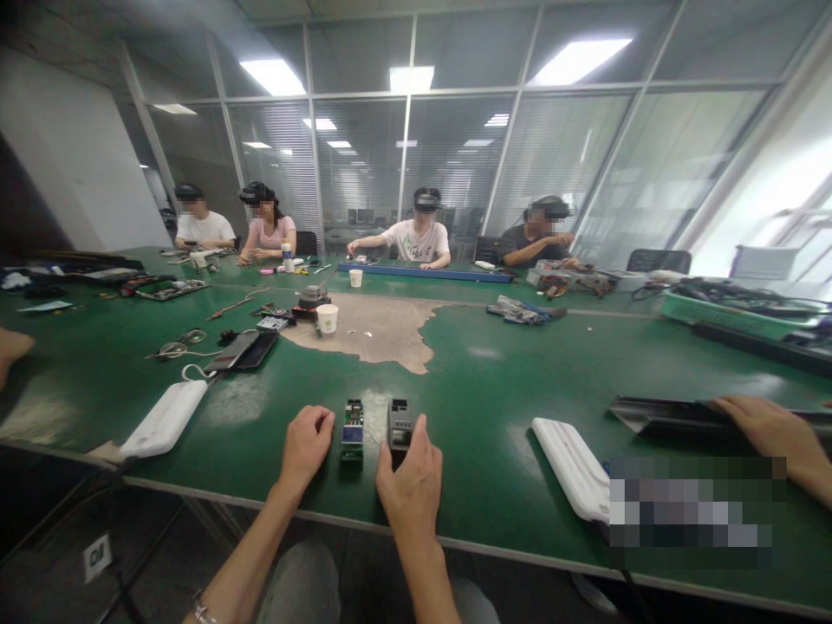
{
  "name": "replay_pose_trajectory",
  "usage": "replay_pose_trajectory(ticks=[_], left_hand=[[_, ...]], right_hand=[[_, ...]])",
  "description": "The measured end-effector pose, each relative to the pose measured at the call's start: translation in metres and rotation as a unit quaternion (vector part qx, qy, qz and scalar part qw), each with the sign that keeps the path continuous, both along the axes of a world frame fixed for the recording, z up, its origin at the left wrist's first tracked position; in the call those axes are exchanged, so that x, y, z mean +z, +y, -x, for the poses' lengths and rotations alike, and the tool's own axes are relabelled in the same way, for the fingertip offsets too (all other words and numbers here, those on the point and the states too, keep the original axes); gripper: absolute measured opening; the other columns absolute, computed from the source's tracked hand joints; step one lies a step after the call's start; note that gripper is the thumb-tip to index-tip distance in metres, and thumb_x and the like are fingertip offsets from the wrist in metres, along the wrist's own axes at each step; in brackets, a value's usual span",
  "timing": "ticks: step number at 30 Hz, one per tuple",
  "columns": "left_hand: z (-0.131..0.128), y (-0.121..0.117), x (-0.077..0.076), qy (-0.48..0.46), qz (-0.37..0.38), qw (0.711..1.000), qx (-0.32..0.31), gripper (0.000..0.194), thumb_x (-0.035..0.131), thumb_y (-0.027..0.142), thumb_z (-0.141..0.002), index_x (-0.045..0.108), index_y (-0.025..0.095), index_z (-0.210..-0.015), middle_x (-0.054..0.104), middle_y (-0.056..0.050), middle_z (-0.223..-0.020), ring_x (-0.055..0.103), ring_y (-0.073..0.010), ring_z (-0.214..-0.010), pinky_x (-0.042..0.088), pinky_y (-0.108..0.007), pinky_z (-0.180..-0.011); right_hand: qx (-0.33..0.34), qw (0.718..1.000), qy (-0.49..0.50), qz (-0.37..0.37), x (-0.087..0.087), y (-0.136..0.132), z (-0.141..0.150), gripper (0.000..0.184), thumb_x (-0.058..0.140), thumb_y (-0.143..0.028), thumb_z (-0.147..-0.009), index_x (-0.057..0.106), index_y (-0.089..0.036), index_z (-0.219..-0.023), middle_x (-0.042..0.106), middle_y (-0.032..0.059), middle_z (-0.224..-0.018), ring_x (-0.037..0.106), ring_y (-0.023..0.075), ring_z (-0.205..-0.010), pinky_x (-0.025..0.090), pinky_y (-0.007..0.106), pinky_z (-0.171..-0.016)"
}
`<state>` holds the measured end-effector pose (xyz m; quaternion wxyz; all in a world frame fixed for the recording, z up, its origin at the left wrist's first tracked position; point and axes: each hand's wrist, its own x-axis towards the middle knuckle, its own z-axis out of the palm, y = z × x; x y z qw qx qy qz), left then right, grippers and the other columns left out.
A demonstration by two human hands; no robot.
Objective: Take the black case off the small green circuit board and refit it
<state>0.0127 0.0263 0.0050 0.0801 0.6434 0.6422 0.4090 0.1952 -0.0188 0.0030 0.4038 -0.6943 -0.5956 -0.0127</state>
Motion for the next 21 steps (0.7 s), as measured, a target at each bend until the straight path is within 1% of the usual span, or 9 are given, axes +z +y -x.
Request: replay_pose_trajectory(ticks=[2, 5, 7, 9, 12, 14, 16, 18, 21], left_hand=[[0.0, 0.0, 0.0, 0.001, -0.002, 1.0, 0.001, 0.023, 0.046, 0.028, -0.089, 0.062, 0.019, -0.074, 0.057, -0.002, -0.077, 0.053, -0.0136, -0.074, 0.036, -0.024, -0.071], [0.0, -0.001, 0.0, 0.004, -0.005, 1.0, 0.002, 0.023, 0.047, 0.027, -0.089, 0.061, 0.019, -0.073, 0.057, -0.002, -0.077, 0.053, -0.0137, -0.074, 0.036, -0.024, -0.07], [0.0, -0.002, 0.0, 0.006, -0.006, 1.0, 0.004, 0.023, 0.046, 0.027, -0.089, 0.061, 0.019, -0.073, 0.057, -0.002, -0.076, 0.052, -0.0138, -0.074, 0.036, -0.025, -0.07], [0.0, -0.003, 0.0, 0.006, -0.008, 1.0, 0.005, 0.023, 0.046, 0.027, -0.089, 0.061, 0.019, -0.073, 0.057, -0.002, -0.076, 0.052, -0.0138, -0.073, 0.036, -0.025, -0.07], [0.0, -0.003, 0.001, 0.005, -0.012, 1.0, 0.004, 0.023, 0.047, 0.027, -0.088, 0.062, 0.019, -0.073, 0.057, -0.003, -0.076, 0.053, -0.0139, -0.074, 0.036, -0.024, -0.071], [0.0, -0.003, 0.001, 0.005, -0.011, 1.0, 0.005, 0.023, 0.047, 0.026, -0.089, 0.061, 0.019, -0.072, 0.057, -0.002, -0.076, 0.053, -0.0138, -0.074, 0.036, -0.024, -0.071], [0.0, -0.003, 0.002, 0.005, -0.01, 1.0, 0.005, 0.024, 0.046, 0.026, -0.089, 0.061, 0.019, -0.072, 0.057, -0.002, -0.075, 0.053, -0.0137, -0.073, 0.037, -0.024, -0.071], [-0.001, -0.003, 0.002, 0.003, -0.011, 1.0, 0.001, 0.025, 0.045, 0.026, -0.089, 0.061, 0.019, -0.072, 0.057, -0.002, -0.074, 0.053, -0.0137, -0.073, 0.037, -0.024, -0.07], [-0.001, -0.004, 0.003, -0.004, -0.012, 1.0, -0.004, 0.025, 0.044, 0.026, -0.09, 0.061, 0.019, -0.074, 0.057, -0.002, -0.075, 0.053, -0.0138, -0.074, 0.038, -0.024, -0.071]], right_hand=[[0.006, 1.0, 0.002, -0.013, -0.001, 0.0, -0.002, 0.081, 0.053, -0.05, -0.083, 0.029, 0.0, -0.144, 0.046, 0.0224, -0.138, 0.047, 0.0343, -0.117, 0.038, 0.044, -0.099], [0.01, 1.0, 0.015, -0.019, -0.002, -0.001, -0.003, 0.085, 0.053, -0.054, -0.083, 0.028, -0.001, -0.144, 0.044, 0.022, -0.14, 0.045, 0.0336, -0.119, 0.038, 0.044, -0.1], [0.013, 1.0, 0.021, -0.015, -0.003, -0.002, -0.004, 0.084, 0.053, -0.054, -0.083, 0.029, -0.002, -0.144, 0.046, 0.0215, -0.138, 0.047, 0.0333, -0.117, 0.039, 0.044, -0.098], [0.022, 0.999, 0.025, -0.009, -0.003, -0.002, -0.004, 0.079, 0.052, -0.051, -0.085, 0.031, -0.003, -0.144, 0.051, 0.0208, -0.133, 0.05, 0.0325, -0.113, 0.041, 0.043, -0.096], [0.024, 0.999, 0.036, -0.001, 0.001, -0.004, -0.003, 0.071, 0.049, -0.048, -0.086, 0.036, -0.004, -0.142, 0.058, 0.0201, -0.123, 0.054, 0.0314, -0.106, 0.043, 0.043, -0.092], [0.018, 0.998, 0.056, -0.005, 0.009, -0.005, -0.001, 0.071, 0.049, -0.05, -0.087, 0.038, -0.006, -0.141, 0.059, 0.0203, -0.122, 0.055, 0.0312, -0.106, 0.044, 0.043, -0.092], [0.024, 0.996, 0.082, -0.02, 0.021, -0.005, 0.004, 0.071, 0.049, -0.051, -0.087, 0.038, -0.007, -0.141, 0.057, 0.0199, -0.125, 0.055, 0.0305, -0.108, 0.043, 0.043, -0.093], [0.046, 0.993, 0.099, -0.041, 0.034, -0.005, 0.013, 0.07, 0.048, -0.052, -0.087, 0.038, -0.009, -0.142, 0.055, 0.0187, -0.13, 0.054, 0.0294, -0.112, 0.042, 0.042, -0.095], [0.087, 0.99, 0.099, -0.057, 0.051, -0.004, 0.033, 0.068, 0.047, -0.049, -0.089, 0.037, -0.009, -0.142, 0.054, 0.0182, -0.131, 0.054, 0.0287, -0.113, 0.042, 0.041, -0.095]])
